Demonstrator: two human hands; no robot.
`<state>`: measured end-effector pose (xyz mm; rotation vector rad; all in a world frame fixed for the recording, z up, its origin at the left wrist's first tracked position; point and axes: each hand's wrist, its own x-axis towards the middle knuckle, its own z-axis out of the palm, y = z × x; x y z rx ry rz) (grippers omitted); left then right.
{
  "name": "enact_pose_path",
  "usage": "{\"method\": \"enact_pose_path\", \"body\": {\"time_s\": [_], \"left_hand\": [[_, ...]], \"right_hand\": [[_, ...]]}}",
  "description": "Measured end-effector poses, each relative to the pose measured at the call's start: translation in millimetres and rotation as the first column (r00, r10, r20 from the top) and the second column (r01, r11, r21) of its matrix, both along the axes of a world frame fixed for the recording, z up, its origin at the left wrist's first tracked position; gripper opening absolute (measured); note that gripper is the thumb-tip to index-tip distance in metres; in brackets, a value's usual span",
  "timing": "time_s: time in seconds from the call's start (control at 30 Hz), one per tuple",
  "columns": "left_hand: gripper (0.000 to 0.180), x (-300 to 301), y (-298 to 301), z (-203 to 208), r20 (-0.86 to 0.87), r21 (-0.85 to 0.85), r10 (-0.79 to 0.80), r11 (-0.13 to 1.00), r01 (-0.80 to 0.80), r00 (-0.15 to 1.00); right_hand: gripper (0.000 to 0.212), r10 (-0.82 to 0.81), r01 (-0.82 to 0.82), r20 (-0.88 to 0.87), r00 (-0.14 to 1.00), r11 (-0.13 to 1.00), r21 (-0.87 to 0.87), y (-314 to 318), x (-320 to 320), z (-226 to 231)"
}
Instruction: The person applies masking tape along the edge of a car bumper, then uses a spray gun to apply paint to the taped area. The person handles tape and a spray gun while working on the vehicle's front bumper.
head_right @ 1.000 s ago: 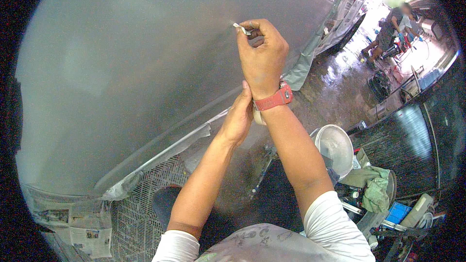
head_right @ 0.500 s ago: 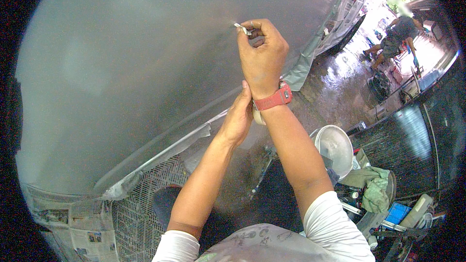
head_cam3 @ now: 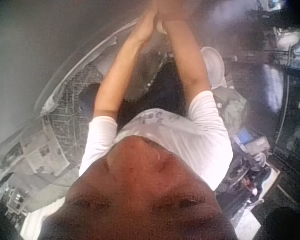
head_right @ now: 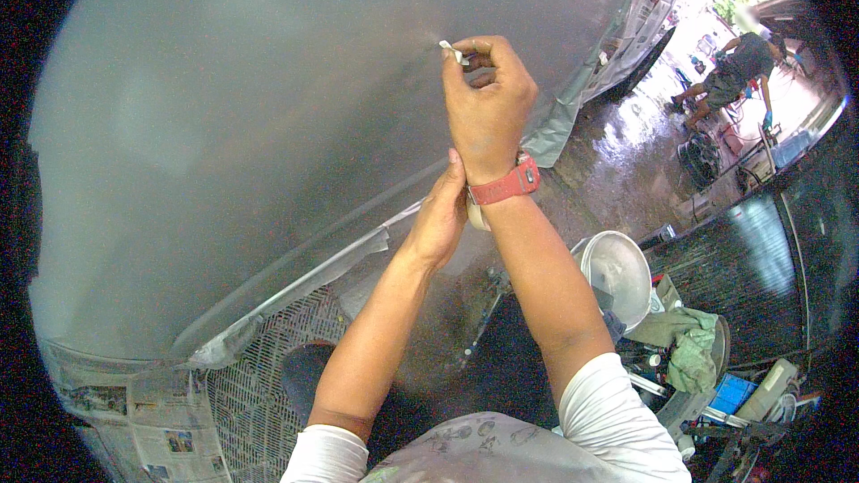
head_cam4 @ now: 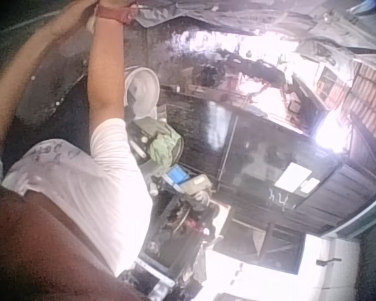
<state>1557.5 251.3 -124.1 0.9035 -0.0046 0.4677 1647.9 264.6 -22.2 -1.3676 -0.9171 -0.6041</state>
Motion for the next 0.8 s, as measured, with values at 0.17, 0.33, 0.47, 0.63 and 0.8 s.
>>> {"method": "enact_pose_path", "body": {"time_s": [0.17,0.33,0.47,0.63,0.8], "left_hand": [[0.072,1.8,-0.4,-1.6,0.011,0.007,-0.006,1.000,0.006,1.000],[0.071,3.3,-0.2,-3.5,0.009,-0.004,0.012,1.000,-0.012,1.000],[0.071,1.4,-0.4,-0.6,0.002,-0.009,0.000,1.000,0.000,1.000],[0.072,1.8,0.8,-2.0,0.004,-0.015,-0.011,1.000,0.011,1.000],[0.071,0.0,0.1,0.4,-0.003,-0.014,-0.003,1.000,0.003,1.000]], "right_hand": [[0.009,-0.036,0.037,0.052,0.998,0.999,-0.010,-0.7,3.2,-0.8],[0.010,-0.021,0.022,0.049,0.999,1.000,-0.020,0.4,1.8,-0.1],[0.009,-0.021,0.022,0.022,1.000,0.999,-0.039,-0.1,0.7,0.7],[0.008,-0.007,0.008,0.022,1.000,1.000,-0.030,1.0,1.7,-0.5],[0.008,-0.011,0.012,0.025,1.000,0.999,-0.032,0.6,0.5,-0.1]]}}
